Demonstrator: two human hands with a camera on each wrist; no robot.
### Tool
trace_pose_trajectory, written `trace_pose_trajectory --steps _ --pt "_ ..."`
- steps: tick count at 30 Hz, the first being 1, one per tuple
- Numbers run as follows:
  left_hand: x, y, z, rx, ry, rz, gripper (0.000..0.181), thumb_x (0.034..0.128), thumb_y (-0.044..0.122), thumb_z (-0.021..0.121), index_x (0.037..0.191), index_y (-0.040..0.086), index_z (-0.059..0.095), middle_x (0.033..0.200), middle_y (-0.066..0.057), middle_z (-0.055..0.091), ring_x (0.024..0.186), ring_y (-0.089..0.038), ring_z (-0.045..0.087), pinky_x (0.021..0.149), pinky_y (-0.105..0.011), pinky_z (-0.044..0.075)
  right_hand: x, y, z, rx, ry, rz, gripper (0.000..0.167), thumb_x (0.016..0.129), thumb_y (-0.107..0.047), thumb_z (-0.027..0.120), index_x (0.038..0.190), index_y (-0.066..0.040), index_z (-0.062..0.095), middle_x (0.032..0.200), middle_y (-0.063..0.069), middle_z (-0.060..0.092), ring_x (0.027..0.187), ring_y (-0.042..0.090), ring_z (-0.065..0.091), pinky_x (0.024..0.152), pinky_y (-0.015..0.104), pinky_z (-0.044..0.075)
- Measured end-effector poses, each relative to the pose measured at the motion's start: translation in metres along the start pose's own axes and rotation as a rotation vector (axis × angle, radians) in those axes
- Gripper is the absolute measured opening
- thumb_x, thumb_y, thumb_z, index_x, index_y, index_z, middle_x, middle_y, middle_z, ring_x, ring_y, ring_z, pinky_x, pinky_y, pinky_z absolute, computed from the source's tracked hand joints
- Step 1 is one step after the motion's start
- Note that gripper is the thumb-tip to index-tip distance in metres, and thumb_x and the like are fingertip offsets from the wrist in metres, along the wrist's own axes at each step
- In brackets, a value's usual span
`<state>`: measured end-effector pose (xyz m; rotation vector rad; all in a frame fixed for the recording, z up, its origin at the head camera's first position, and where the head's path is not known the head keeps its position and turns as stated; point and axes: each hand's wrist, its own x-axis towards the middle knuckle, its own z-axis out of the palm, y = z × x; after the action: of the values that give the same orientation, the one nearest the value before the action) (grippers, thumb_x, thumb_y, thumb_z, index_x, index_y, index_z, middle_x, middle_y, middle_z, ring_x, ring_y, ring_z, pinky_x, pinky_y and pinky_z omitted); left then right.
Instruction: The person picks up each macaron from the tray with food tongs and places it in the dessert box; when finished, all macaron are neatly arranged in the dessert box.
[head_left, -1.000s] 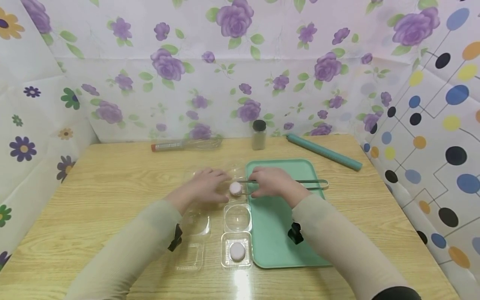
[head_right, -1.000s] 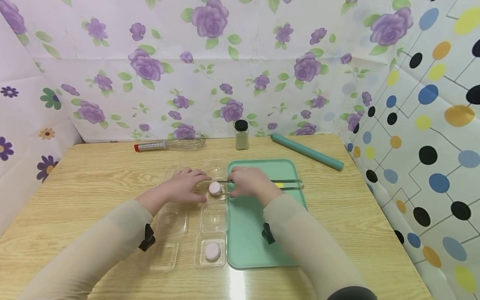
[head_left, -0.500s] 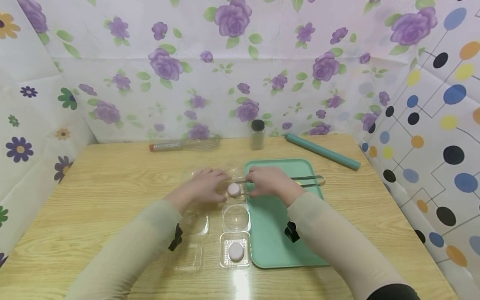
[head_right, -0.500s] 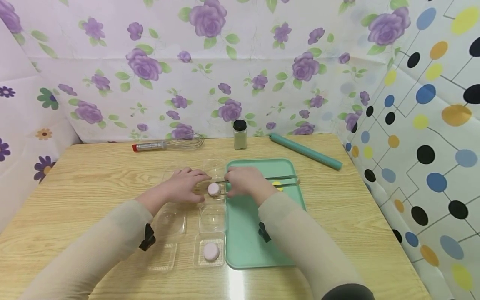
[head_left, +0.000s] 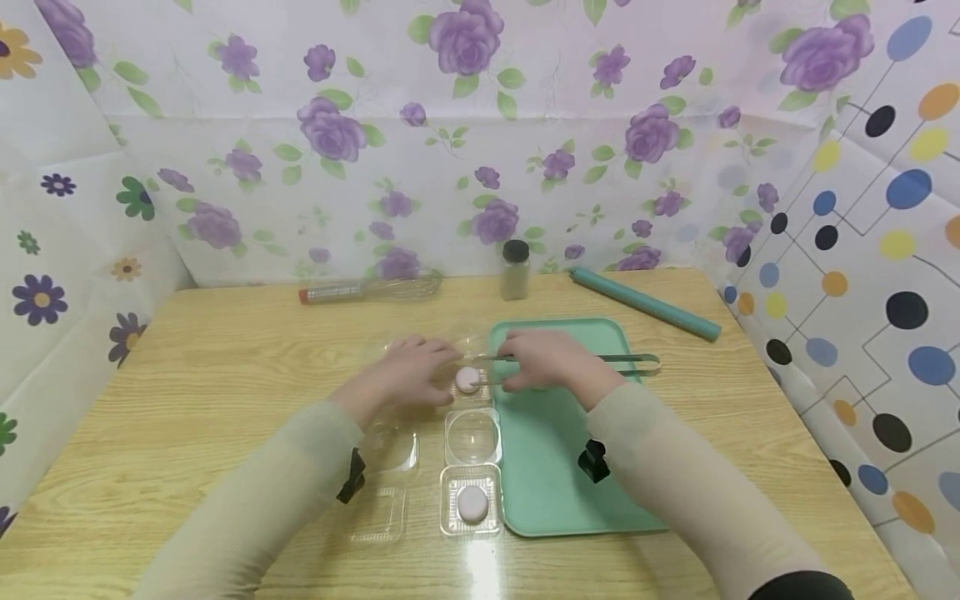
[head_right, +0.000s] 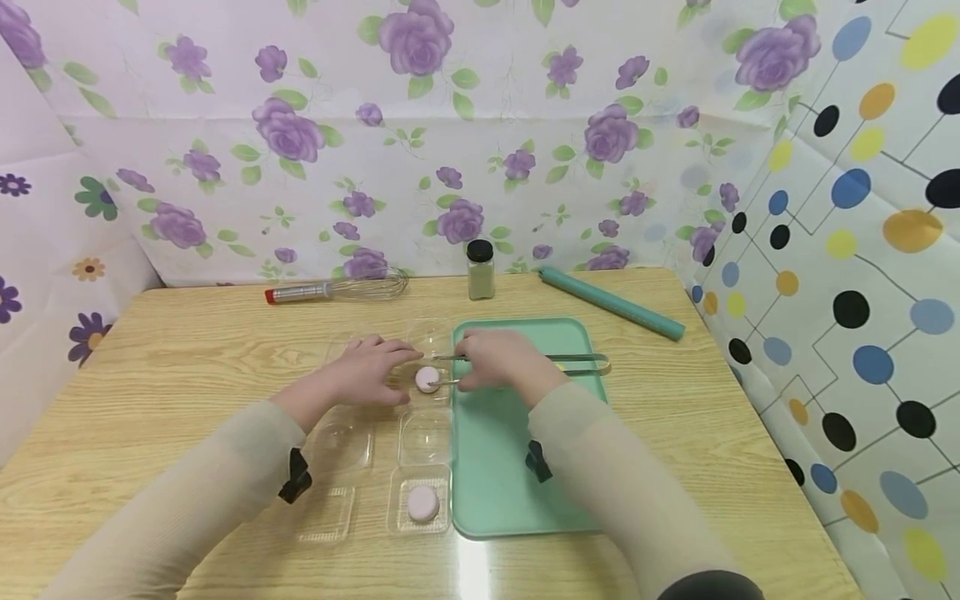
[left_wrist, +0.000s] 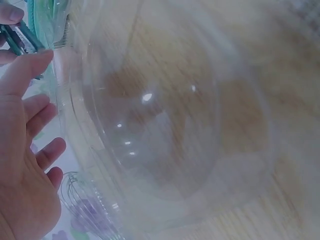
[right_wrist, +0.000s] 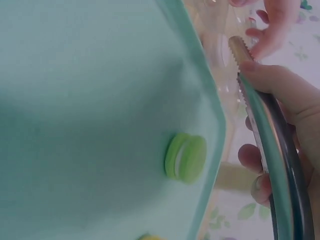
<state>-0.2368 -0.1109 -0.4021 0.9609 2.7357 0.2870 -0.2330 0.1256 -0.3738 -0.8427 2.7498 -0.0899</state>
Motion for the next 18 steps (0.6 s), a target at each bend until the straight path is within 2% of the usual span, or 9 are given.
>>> trace_pose_trajectory --steps 8,18 --pt "-0.011 -0.001 -0.01 -0.04 0.039 0.016 0.071 0.0814 0.041 0.068 0.141 0.012 0.042 0.144 -0.008 0.041 0.13 -0.034 0.033 0.109 -0.053 0.018 -0.02 0.02 -0.005 0.084 0.038 0.005 0.05 0.081 -0.039 0.07 0.123 -0.012 0.062 0.118 0.002 0.057 0.105 0.02 0.057 0.088 0.04 0.048" --pt "-0.038 -0.024 -0.02 -0.053 0.065 -0.016 0.075 0.0786 0.043 0.069 0.14 0.009 0.043 0.143 -0.013 0.041 0.132 -0.038 0.03 0.108 -0.059 0.014 -0.044 0.049 0.004 0.096 0.094 0.013 0.051 0.079 -0.038 0.072 0.119 -0.009 0.064 0.109 0.004 0.059 0.096 0.021 0.059 0.081 0.04 0.049"
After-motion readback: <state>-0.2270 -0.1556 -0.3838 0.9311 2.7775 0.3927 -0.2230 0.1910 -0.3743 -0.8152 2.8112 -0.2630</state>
